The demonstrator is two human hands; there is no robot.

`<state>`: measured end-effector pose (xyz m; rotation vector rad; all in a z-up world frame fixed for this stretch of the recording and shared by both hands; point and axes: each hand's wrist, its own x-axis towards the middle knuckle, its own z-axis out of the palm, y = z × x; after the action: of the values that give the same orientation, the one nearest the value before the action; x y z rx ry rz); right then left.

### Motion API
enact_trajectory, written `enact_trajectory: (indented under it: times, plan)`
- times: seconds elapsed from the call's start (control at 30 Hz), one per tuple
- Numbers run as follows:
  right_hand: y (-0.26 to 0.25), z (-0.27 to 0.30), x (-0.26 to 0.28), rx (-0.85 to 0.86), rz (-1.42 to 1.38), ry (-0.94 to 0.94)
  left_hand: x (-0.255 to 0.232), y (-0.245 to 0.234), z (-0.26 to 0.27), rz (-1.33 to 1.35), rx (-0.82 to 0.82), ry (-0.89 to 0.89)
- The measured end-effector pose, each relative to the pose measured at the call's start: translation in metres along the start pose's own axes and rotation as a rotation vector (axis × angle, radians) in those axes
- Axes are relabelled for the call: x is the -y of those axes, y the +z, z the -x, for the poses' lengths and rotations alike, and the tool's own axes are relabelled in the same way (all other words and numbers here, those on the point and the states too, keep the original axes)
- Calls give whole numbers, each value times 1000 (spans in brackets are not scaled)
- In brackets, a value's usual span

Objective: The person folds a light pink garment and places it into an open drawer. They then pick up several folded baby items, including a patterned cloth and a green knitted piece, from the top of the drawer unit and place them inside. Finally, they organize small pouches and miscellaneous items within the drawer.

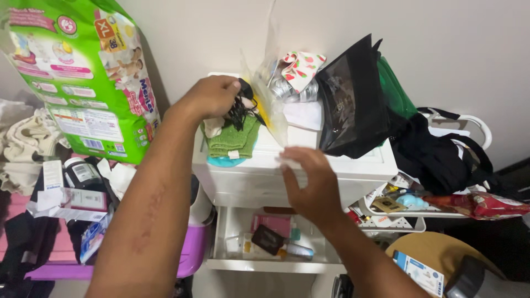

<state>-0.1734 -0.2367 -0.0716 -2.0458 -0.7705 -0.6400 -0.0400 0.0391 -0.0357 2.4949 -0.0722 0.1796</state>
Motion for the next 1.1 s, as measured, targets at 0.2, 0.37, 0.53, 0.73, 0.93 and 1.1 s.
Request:
enact_trajectory:
  times: [0.2,0.37,0.53,0.73,0.93,1.1]
  plan:
    - [15,61,-39,293,-207,362,-30,19,89,210,-498,263]
    - [20,113,-88,653,-136,698,-42,89,200,254,-524,251]
    - [33,158,-146,547,-443,994,19,171,244,442,-224,-259]
    - [83,210,-198,167,-1062,1586,45,233,258,383,-44,-542]
    - [148,220,-219,-440,-1501,1739,-21,178,234,331,-688,-296]
    - [165,208,-215,-679,-1482,1852,-36,112,188,9,-797,-10]
